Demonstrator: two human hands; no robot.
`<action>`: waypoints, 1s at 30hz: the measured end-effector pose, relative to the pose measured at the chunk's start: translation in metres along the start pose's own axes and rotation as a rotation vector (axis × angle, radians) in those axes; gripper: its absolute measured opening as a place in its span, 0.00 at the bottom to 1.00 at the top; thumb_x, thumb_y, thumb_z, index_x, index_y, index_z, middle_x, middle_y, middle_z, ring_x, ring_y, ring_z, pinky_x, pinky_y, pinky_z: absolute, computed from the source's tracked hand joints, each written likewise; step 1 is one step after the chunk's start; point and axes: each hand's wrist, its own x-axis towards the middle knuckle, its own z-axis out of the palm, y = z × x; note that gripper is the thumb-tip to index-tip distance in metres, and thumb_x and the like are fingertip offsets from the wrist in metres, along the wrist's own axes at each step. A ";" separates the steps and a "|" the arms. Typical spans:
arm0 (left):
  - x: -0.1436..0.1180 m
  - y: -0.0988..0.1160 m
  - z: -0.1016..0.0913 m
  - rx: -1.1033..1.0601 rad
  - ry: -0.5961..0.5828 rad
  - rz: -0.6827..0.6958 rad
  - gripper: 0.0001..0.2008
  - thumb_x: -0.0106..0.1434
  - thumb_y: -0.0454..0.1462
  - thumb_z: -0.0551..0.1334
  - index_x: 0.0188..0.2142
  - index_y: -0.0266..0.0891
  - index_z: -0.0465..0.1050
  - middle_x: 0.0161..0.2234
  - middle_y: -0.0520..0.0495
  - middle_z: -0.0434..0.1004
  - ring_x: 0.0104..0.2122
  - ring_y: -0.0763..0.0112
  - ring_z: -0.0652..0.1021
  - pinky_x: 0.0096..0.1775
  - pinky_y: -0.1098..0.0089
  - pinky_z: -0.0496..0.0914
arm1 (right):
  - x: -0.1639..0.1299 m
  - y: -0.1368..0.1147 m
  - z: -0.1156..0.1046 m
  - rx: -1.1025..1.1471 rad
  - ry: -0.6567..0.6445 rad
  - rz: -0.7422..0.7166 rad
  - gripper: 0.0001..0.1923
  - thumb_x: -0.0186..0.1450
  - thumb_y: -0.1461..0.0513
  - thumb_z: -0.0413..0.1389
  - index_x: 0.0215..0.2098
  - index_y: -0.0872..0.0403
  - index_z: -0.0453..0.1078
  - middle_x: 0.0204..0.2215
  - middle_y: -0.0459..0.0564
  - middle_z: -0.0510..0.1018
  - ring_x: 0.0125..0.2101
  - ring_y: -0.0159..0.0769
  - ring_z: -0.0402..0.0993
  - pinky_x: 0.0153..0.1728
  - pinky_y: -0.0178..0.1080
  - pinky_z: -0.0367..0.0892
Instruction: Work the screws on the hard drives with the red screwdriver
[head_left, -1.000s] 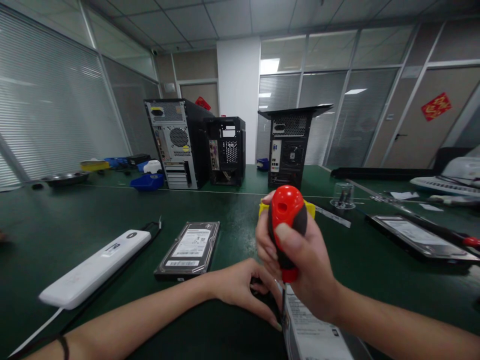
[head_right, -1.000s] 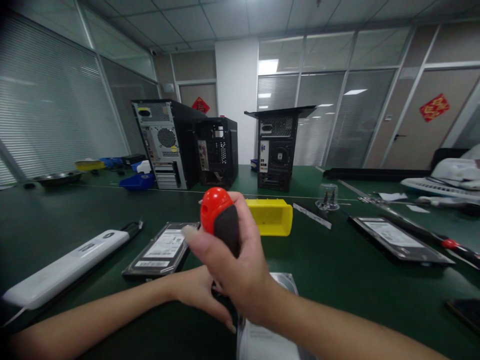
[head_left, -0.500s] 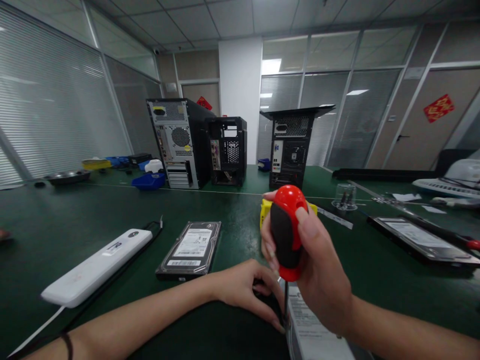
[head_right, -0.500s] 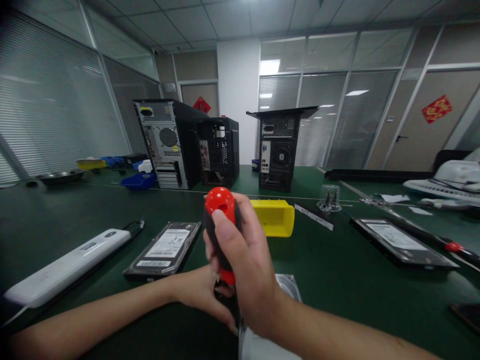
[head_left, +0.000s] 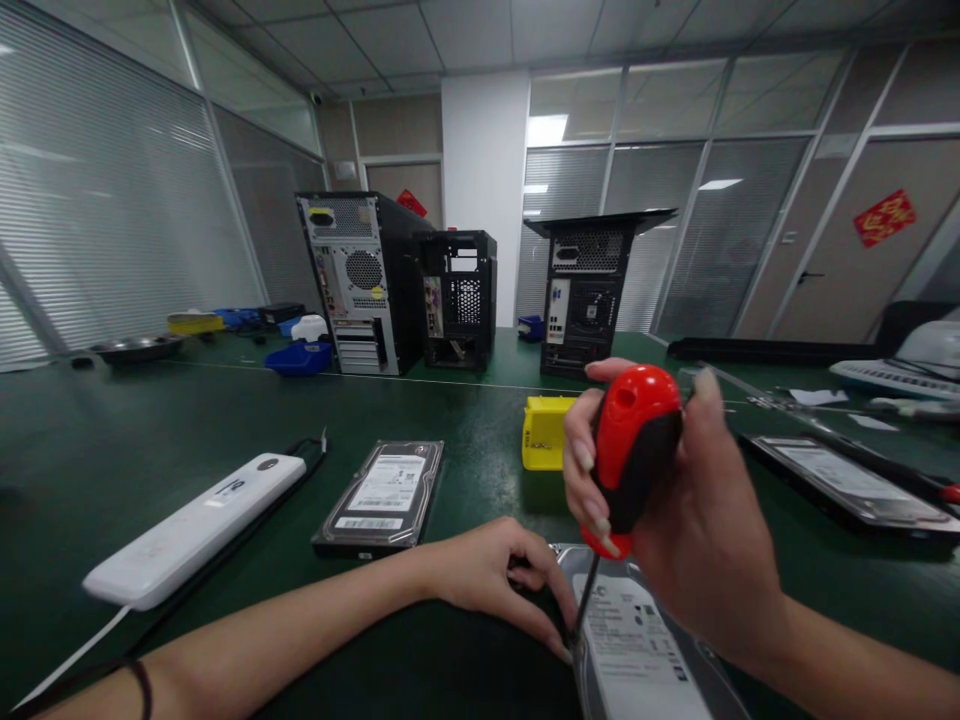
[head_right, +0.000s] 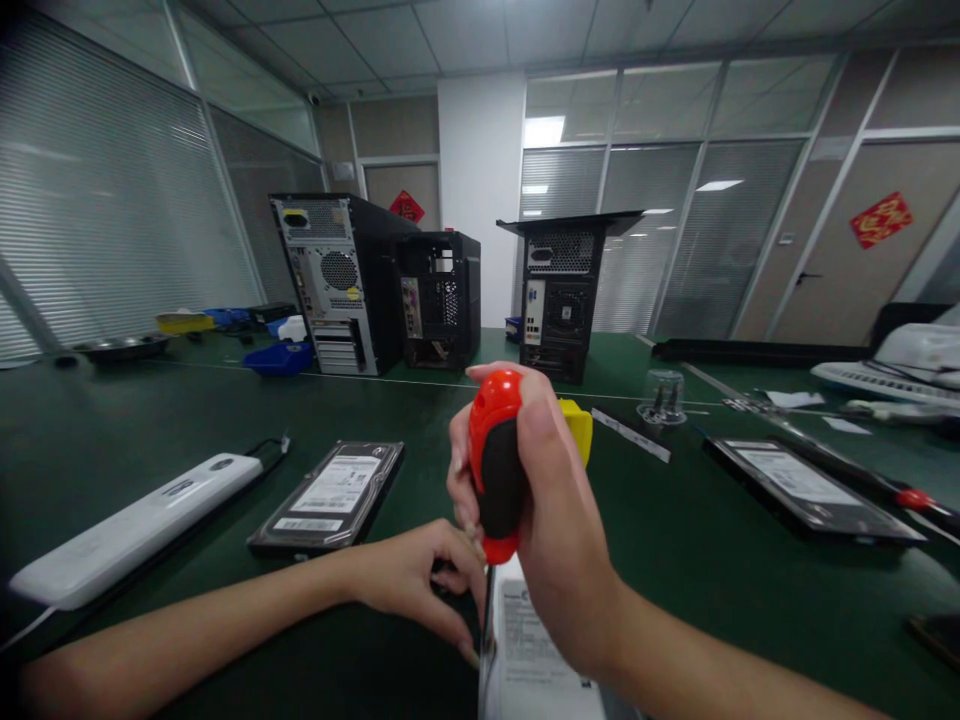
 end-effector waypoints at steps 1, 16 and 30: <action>0.000 0.000 0.000 0.002 -0.006 -0.007 0.10 0.52 0.37 0.68 0.34 0.33 0.77 0.26 0.53 0.69 0.22 0.81 0.57 0.24 0.74 0.51 | 0.000 0.001 0.001 -0.008 0.016 -0.009 0.17 0.60 0.45 0.52 0.38 0.48 0.62 0.22 0.40 0.66 0.15 0.24 0.58 0.13 0.28 0.56; 0.000 -0.001 0.001 -0.011 0.001 -0.045 0.13 0.50 0.39 0.69 0.35 0.33 0.77 0.28 0.51 0.70 0.23 0.80 0.58 0.24 0.75 0.52 | 0.000 0.002 0.004 -0.005 -0.044 -0.035 0.14 0.60 0.49 0.54 0.37 0.48 0.62 0.20 0.39 0.64 0.15 0.24 0.56 0.14 0.29 0.54; 0.001 0.002 0.000 0.040 -0.007 -0.013 0.11 0.54 0.40 0.68 0.33 0.33 0.77 0.25 0.52 0.68 0.22 0.80 0.57 0.24 0.75 0.51 | 0.003 0.004 -0.004 0.010 -0.145 -0.043 0.16 0.66 0.49 0.45 0.40 0.51 0.65 0.23 0.42 0.66 0.16 0.25 0.60 0.16 0.29 0.58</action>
